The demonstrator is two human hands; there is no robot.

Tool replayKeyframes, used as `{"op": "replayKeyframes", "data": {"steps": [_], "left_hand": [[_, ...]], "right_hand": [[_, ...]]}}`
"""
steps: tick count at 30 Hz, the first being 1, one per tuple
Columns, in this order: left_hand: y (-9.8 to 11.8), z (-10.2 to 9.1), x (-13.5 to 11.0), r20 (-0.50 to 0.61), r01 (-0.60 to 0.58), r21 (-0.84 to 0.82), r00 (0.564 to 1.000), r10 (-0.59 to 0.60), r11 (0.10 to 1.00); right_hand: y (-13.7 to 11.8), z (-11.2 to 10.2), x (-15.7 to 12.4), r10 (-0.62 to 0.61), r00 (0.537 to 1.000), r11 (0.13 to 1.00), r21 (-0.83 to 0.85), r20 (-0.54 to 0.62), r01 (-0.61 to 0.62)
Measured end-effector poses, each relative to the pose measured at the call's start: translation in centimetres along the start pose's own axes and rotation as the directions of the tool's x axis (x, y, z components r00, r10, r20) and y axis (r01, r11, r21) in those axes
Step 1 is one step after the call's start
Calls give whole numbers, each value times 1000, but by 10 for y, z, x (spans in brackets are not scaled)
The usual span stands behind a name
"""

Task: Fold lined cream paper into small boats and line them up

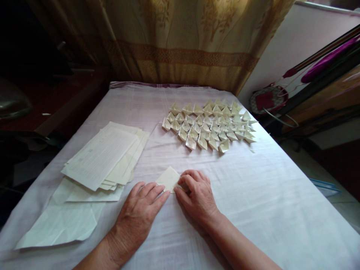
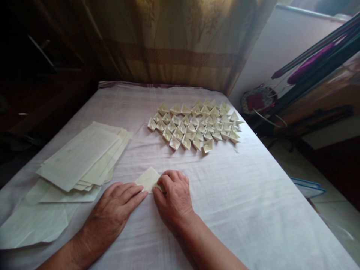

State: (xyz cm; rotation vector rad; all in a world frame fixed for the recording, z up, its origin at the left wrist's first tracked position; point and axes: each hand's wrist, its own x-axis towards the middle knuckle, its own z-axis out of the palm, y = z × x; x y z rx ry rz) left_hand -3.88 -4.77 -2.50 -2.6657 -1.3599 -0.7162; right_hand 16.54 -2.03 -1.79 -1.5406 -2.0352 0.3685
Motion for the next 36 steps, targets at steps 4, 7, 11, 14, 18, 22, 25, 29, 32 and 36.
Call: {"op": "replayKeyframes", "data": {"steps": [4,7,11,14,18,22,25,29,32,36], "left_hand": [[0,-1,1,19,0,5,1000,0,1000],[0,-2,1,30,-9,7,1000,9,1000],[0,-3,2,28,-21,29,999,20,999],[0,-4,3,34,-28,28,999,27,999],[-1,-5,5,25,-20,18,999,20,1000],[-2,-6,6,33,-31,18,999,31,999],[-2,-7,8,58,-31,10,998,31,999],[-5,-4,11,71,-43,-12,997,44,999],[-10,-2,13,97,-33,-30,995,35,999],[-16,-4,14,141,-26,-95,989,40,995]], "right_hand": [[-1,0,0,-1,1000,1000,-17,5,2],[-3,1,0,8,1000,999,-40,3,-8],[-4,1,0,20,1000,998,-54,16,-19],[1,-3,0,28,999,1000,-16,36,-27],[16,-11,-3,30,998,999,33,57,-32],[32,-17,-2,4,998,999,48,55,-6],[32,-20,-3,-12,999,999,32,46,10],[10,-20,-12,-86,995,994,-77,-48,82],[-13,-16,-23,-134,991,986,-102,13,134],[-30,-7,-33,-108,988,962,-241,109,132]]}}
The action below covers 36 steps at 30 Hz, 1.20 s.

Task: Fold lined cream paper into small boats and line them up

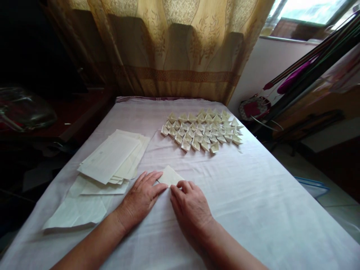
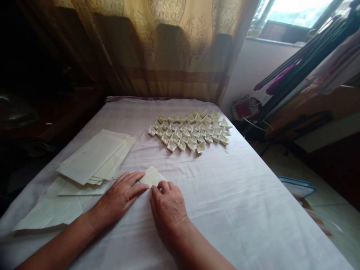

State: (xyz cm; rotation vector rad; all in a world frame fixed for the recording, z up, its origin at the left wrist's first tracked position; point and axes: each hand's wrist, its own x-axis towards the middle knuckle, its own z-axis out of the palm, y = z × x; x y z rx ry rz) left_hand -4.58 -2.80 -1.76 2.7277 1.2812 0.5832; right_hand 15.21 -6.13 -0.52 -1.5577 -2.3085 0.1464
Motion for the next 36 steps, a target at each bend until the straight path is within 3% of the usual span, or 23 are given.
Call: {"op": "replayKeyframes", "data": {"steps": [5,11,16,21,27,32,36], "left_hand": [[-5,-2,1,-71,-22,-70,997,17,997],[-11,-7,11,-70,-80,-98,995,74,992],[-11,-3,15,-40,-257,150,963,266,955],[5,-1,20,-33,-285,268,952,305,920],[29,-2,22,-63,-212,62,974,216,975],[16,-5,23,-5,-176,-105,984,176,979],[9,-7,28,15,-216,-165,975,221,962]], "right_hand": [[6,0,-3,-30,999,1000,2,37,30],[33,-7,3,-196,979,978,81,49,192],[48,-9,15,-273,961,961,68,45,269],[35,-5,13,-158,987,987,19,-19,158],[31,0,1,-77,991,987,136,-106,91],[38,1,-7,-103,975,964,222,-196,146],[37,3,-14,-56,967,955,269,-250,125]]}}
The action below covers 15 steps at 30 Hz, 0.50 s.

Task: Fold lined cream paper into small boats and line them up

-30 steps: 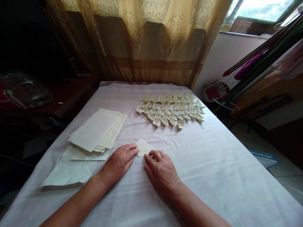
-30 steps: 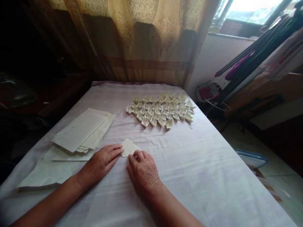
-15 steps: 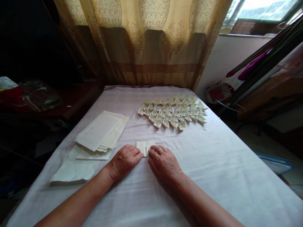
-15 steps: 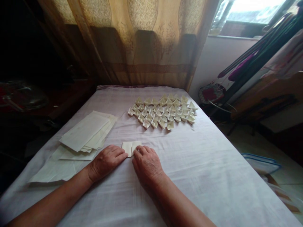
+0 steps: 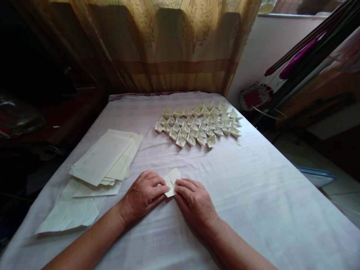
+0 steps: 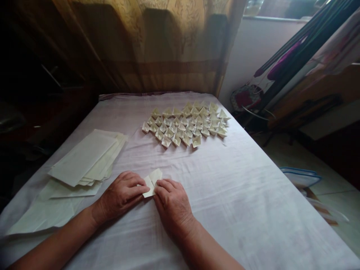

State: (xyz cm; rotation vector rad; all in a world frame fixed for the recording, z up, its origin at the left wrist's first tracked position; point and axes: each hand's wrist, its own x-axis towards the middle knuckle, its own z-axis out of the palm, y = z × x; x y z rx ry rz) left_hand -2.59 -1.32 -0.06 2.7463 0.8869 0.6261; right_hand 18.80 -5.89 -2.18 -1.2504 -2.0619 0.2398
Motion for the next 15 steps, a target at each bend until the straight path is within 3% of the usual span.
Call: {"op": "replayKeyframes", "data": {"steps": [8,15], "left_hand": [[8,1,0,17,34,-36,999,-33,999],[8,8,6,53,249,-150,968,-243,957]], "right_hand": [[-3,0,-6,96,995,993,77,-17,-95],[-8,0,-1,189,982,978,97,-11,-187]]}}
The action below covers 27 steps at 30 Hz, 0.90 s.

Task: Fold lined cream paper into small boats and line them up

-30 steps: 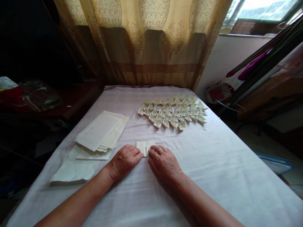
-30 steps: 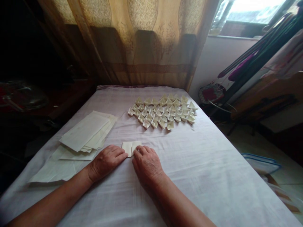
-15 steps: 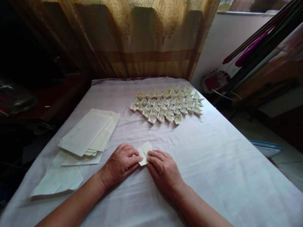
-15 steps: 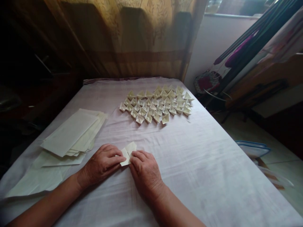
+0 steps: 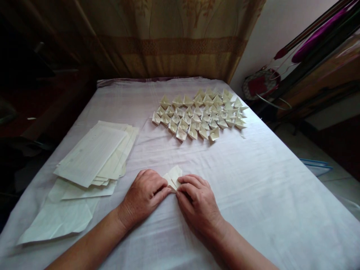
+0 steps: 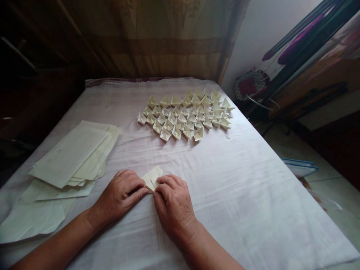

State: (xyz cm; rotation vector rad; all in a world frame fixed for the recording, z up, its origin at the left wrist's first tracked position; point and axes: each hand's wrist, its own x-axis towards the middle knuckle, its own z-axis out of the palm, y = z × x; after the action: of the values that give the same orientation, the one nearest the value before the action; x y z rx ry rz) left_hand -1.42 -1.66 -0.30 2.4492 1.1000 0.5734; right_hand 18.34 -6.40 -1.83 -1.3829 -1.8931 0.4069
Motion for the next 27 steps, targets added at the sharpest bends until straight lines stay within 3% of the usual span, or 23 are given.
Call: {"op": "replayKeyframes", "data": {"steps": [6,15,27], "left_hand": [[3,3,4,39,72,40,996,-74,997],[10,-7,21,202,192,106,957,-210,976],[14,-8,26,218,217,148,945,-245,965]], "right_hand": [[-5,-3,0,44,999,999,-5,29,-44],[-4,-4,-2,68,997,995,-81,20,-66],[-1,-5,-4,73,996,996,-49,42,-71]]}}
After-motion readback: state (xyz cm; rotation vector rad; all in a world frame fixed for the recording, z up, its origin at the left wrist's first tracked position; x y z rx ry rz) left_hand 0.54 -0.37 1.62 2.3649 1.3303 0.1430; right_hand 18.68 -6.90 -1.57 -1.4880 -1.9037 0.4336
